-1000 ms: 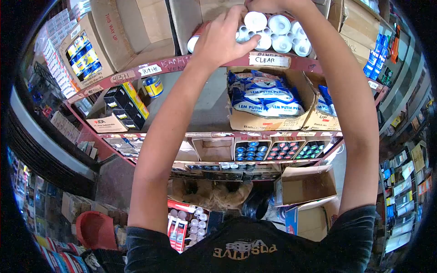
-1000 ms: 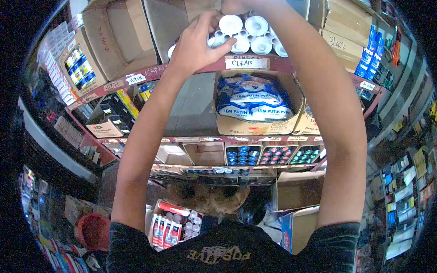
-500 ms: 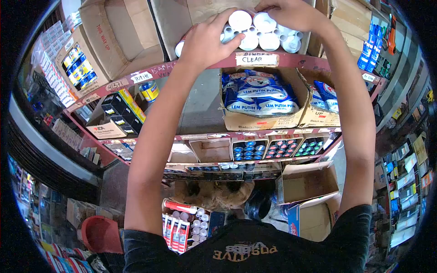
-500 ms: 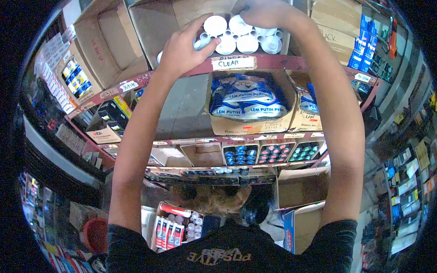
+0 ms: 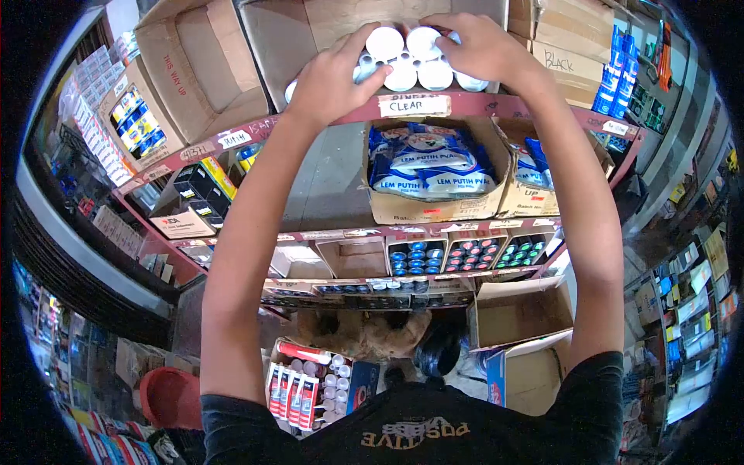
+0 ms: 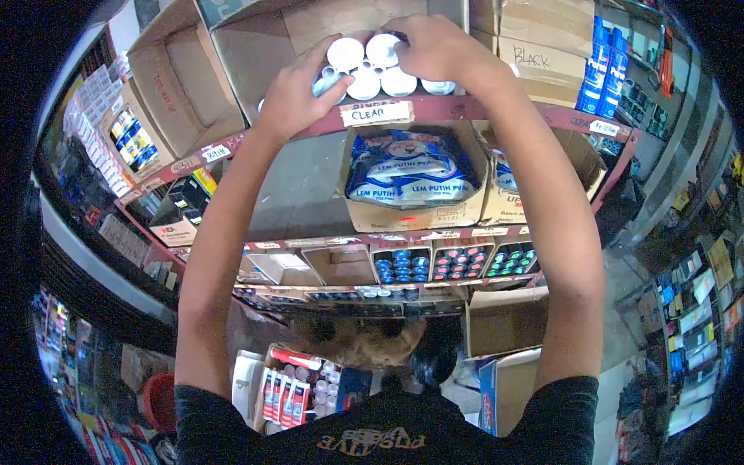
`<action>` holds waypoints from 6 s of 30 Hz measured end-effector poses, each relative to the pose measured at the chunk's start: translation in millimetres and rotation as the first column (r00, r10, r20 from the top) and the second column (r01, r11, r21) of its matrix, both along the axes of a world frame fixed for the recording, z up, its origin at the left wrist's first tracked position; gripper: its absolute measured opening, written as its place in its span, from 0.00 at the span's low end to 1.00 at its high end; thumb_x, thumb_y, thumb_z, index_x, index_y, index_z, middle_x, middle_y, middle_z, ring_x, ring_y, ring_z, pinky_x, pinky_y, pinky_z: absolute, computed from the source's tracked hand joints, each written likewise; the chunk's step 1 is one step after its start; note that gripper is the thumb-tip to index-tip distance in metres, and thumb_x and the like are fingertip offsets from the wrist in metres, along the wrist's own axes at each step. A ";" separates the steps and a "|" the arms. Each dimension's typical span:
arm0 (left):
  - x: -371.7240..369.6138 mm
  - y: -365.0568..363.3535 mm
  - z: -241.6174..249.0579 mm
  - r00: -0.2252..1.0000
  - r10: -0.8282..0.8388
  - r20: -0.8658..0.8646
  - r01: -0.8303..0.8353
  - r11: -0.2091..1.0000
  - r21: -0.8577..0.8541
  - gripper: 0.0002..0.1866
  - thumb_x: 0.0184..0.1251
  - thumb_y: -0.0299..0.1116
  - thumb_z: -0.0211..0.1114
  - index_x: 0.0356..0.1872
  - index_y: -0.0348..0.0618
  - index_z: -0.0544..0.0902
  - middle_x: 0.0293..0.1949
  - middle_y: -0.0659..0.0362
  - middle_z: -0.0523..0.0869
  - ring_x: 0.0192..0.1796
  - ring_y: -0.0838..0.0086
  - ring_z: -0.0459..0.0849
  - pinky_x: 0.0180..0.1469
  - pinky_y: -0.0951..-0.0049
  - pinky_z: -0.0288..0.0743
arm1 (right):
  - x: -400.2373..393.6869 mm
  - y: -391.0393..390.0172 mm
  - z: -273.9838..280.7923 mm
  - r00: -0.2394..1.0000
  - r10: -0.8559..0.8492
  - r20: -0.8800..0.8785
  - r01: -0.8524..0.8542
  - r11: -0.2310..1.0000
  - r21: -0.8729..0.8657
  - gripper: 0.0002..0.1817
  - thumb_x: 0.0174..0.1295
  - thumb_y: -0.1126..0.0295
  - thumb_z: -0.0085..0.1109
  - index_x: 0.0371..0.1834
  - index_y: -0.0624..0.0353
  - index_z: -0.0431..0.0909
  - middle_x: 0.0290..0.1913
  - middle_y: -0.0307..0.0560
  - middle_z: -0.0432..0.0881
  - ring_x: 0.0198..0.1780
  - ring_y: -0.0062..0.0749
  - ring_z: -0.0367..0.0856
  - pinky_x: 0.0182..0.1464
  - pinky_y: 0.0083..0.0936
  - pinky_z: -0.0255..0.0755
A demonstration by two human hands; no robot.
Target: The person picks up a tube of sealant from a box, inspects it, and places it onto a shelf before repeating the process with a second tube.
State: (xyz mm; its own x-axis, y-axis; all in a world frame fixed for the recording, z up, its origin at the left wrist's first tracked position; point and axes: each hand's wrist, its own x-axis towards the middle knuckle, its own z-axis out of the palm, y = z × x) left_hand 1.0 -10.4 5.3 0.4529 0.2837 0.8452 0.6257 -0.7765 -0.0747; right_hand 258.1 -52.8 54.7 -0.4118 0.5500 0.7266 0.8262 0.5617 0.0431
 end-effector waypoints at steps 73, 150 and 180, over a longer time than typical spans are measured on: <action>-355.3 -288.9 -699.1 0.446 0.895 0.017 0.344 -0.154 -0.926 0.13 0.72 0.38 0.65 0.46 0.39 0.86 0.35 0.55 0.90 0.34 0.69 0.89 0.32 0.68 0.82 | -354.7 -225.1 -657.9 0.607 -0.772 -0.190 -0.728 -0.443 -0.523 0.12 0.76 0.61 0.57 0.57 0.48 0.75 0.55 0.38 0.81 0.62 0.37 0.83 0.63 0.49 0.76; 29.5 -315.0 -322.3 0.470 0.356 0.808 0.614 0.525 -0.589 0.34 0.69 0.14 0.64 0.76 0.35 0.66 0.66 0.48 0.80 0.65 0.66 0.82 0.67 0.65 0.77 | 8.3 -238.9 -434.5 -0.458 -0.434 -0.776 -0.826 0.531 0.190 0.29 0.75 0.71 0.59 0.78 0.58 0.64 0.70 0.51 0.77 0.69 0.40 0.77 0.74 0.43 0.68; -40.6 -163.1 -174.4 0.556 -0.026 0.831 0.613 0.688 -0.389 0.31 0.72 0.24 0.71 0.73 0.31 0.71 0.66 0.49 0.81 0.61 0.65 0.85 0.60 0.64 0.85 | -42.2 -206.2 -232.3 0.827 0.104 -0.552 -0.491 0.610 -0.622 0.44 0.63 0.65 0.69 0.82 0.59 0.60 0.66 0.69 0.80 0.67 0.60 0.82 0.69 0.41 0.72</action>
